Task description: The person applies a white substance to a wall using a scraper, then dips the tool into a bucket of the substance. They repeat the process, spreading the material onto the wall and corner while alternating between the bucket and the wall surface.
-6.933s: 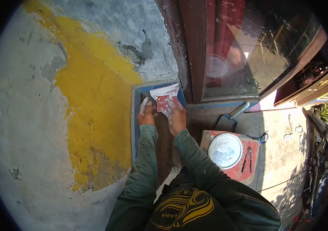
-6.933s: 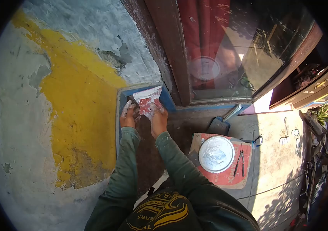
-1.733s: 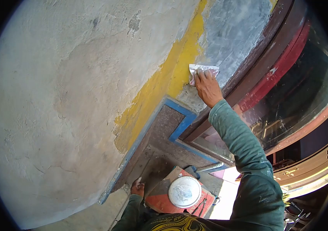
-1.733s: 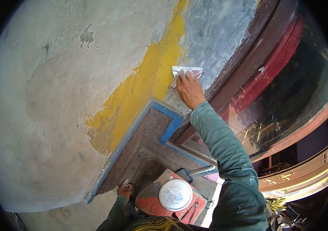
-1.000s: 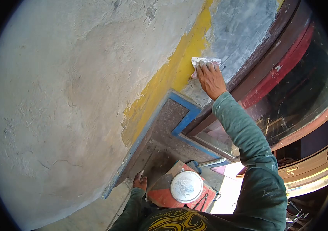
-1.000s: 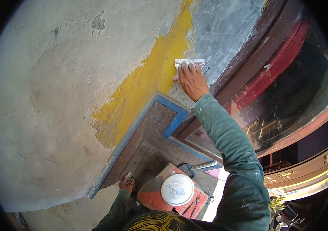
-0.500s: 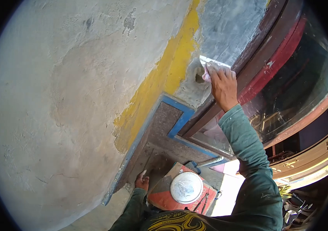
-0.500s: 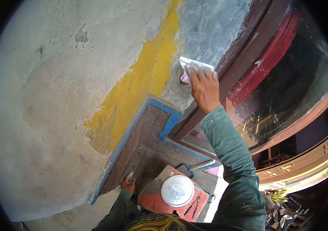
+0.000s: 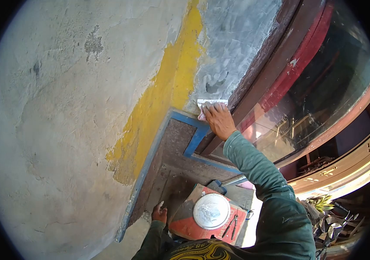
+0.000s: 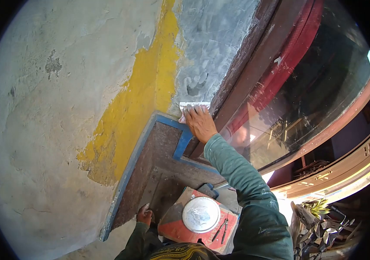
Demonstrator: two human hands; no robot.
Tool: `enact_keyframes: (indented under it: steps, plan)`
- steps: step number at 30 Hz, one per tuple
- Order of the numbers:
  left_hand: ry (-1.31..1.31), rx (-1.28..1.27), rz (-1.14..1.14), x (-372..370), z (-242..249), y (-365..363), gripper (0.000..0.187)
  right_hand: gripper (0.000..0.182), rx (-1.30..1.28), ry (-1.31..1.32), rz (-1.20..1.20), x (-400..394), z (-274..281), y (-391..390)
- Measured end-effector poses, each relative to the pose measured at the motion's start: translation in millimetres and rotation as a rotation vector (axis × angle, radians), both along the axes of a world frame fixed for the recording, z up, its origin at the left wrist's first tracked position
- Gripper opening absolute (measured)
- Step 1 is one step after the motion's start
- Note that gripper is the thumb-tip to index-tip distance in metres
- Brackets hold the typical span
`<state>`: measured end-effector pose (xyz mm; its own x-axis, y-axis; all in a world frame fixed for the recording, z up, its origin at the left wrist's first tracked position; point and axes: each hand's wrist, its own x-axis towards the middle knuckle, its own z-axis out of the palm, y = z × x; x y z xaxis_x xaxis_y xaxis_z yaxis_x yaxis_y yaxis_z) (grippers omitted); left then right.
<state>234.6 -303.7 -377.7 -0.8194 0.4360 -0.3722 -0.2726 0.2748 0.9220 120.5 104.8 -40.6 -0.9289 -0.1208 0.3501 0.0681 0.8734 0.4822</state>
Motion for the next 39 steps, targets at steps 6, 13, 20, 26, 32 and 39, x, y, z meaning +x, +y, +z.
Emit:
enact_keyframes:
  steps: [6, 13, 20, 26, 32, 39]
  plan:
    - [0.157, -0.053, -0.004, -13, 6, -4, 0.050, 0.037, -0.034, 0.492, 0.018, -3, 155, -10]
    - [0.072, -0.047, -0.014, -17, 12, 15, 0.050, 0.040, 0.236, 0.691, -0.015, -17, 278, 11]
    - [-0.012, -0.012, 0.037, -4, -2, -3, 0.050, 0.044, 0.111, 0.420, -0.029, -23, 138, 1]
    - [0.074, -0.125, 0.041, -1, -2, -24, 0.050, 0.047, 0.053, 0.280, -0.063, -20, 33, -8]
    - [0.093, -0.110, 0.016, -15, -25, -25, 0.050, 0.041, 0.026, 0.042, 0.021, -15, 10, -8]
    - [0.119, -0.113, -0.002, -30, 15, 0, 0.052, 0.040, 0.029, 0.698, 0.115, -33, 255, -21]
